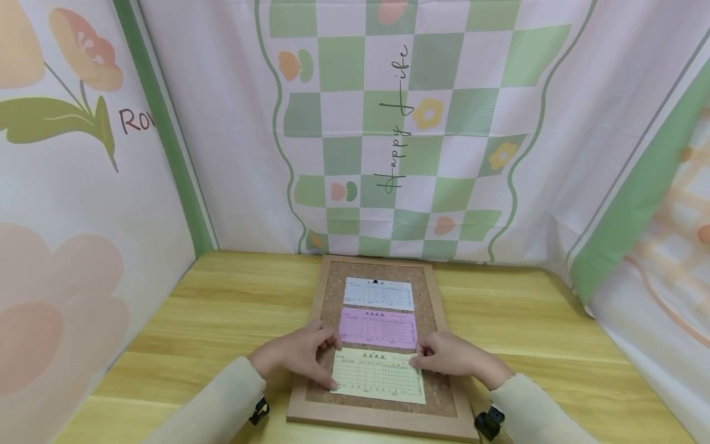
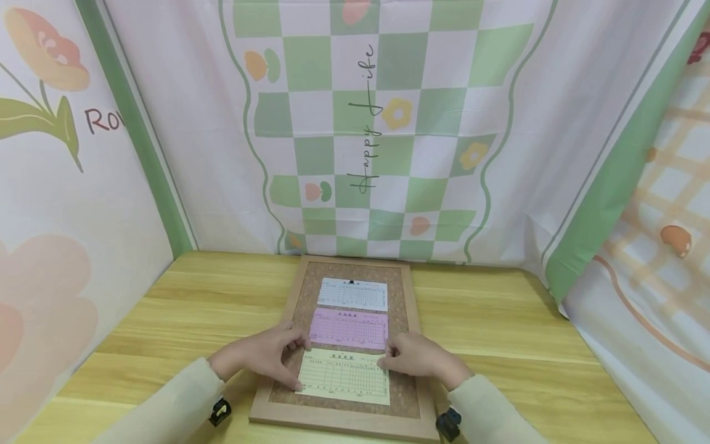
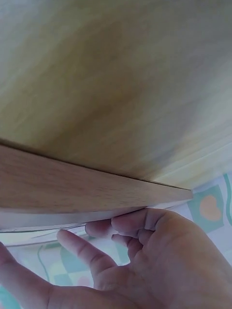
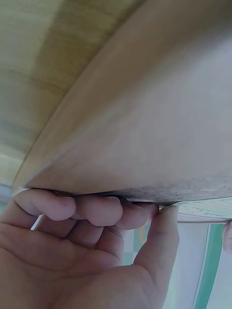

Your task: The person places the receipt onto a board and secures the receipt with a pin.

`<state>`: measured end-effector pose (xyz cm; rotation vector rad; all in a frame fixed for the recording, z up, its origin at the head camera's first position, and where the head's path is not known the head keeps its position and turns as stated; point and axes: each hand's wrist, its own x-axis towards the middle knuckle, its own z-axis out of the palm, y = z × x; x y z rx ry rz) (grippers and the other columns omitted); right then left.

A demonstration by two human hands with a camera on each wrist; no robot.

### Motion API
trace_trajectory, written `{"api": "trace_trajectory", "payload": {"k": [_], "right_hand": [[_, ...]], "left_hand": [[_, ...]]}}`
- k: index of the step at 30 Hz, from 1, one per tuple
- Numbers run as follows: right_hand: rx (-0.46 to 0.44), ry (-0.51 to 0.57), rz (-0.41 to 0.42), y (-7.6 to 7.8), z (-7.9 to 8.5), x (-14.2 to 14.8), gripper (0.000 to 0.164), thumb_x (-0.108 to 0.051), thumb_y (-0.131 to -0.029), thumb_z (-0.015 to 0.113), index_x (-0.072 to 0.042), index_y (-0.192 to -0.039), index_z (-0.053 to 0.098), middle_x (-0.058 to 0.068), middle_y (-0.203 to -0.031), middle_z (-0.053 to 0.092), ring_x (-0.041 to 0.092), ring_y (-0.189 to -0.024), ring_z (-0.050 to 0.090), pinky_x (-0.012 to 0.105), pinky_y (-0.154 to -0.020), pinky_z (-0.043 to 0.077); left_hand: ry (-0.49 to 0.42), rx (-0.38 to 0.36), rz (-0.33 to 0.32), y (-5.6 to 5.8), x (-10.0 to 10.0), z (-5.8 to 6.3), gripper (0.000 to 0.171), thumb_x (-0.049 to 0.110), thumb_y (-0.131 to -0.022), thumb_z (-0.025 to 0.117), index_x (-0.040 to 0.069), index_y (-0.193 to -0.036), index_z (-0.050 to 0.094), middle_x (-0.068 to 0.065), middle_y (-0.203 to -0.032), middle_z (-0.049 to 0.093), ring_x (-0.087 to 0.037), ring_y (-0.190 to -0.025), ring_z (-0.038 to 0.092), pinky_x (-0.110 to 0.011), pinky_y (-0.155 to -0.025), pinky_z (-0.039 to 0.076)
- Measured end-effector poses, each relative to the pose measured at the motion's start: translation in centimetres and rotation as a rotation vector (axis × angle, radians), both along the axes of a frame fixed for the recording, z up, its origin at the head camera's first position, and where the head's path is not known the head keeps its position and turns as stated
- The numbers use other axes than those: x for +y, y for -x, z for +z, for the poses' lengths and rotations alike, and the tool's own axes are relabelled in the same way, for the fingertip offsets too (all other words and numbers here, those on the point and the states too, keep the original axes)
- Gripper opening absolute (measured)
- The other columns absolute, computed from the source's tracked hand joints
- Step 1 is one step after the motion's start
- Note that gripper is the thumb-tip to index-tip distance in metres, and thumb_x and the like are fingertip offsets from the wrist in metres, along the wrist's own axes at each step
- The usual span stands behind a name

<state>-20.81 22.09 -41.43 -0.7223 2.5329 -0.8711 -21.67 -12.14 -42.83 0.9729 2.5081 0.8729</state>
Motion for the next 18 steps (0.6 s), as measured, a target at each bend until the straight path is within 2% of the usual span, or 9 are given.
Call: {"api": "trace_trajectory", "payload": {"k": [12, 18], "right_hand": [[-0.056, 0.011, -0.042, 0.23, -0.02, 0.21, 0.022, -0.019, -0.097, 0.067, -0.010, -0.078, 0.060, -0.003, -0.062, 0.055, 0.010, -0.054, 0.046, 0.023, -0.047, 0.037], [-0.032, 0.008, -0.071, 0.27, 0.15, 0.70, 0.014, -0.013, -0.096, 0.067, -0.009, -0.086, 0.059, 0.000, -0.068, 0.056, 0.012, -0.056, 0.051, 0.024, -0.048, 0.040]], "left_hand": [[0.028, -0.024, 0.016, -0.16, 0.18, 0.32, 0.059, 0.038, -0.069, 0.093, 0.017, -0.113, 0.058, 0.000, -0.108, 0.044, -0.017, -0.101, 0.044, -0.030, -0.089, 0.041], [0.020, -0.029, 0.015, -0.17, 0.16, 0.34, 0.059, 0.037, -0.069, 0.093, 0.017, -0.113, 0.058, 0.000, -0.108, 0.044, -0.016, -0.101, 0.044, -0.030, -0.090, 0.041]]}}
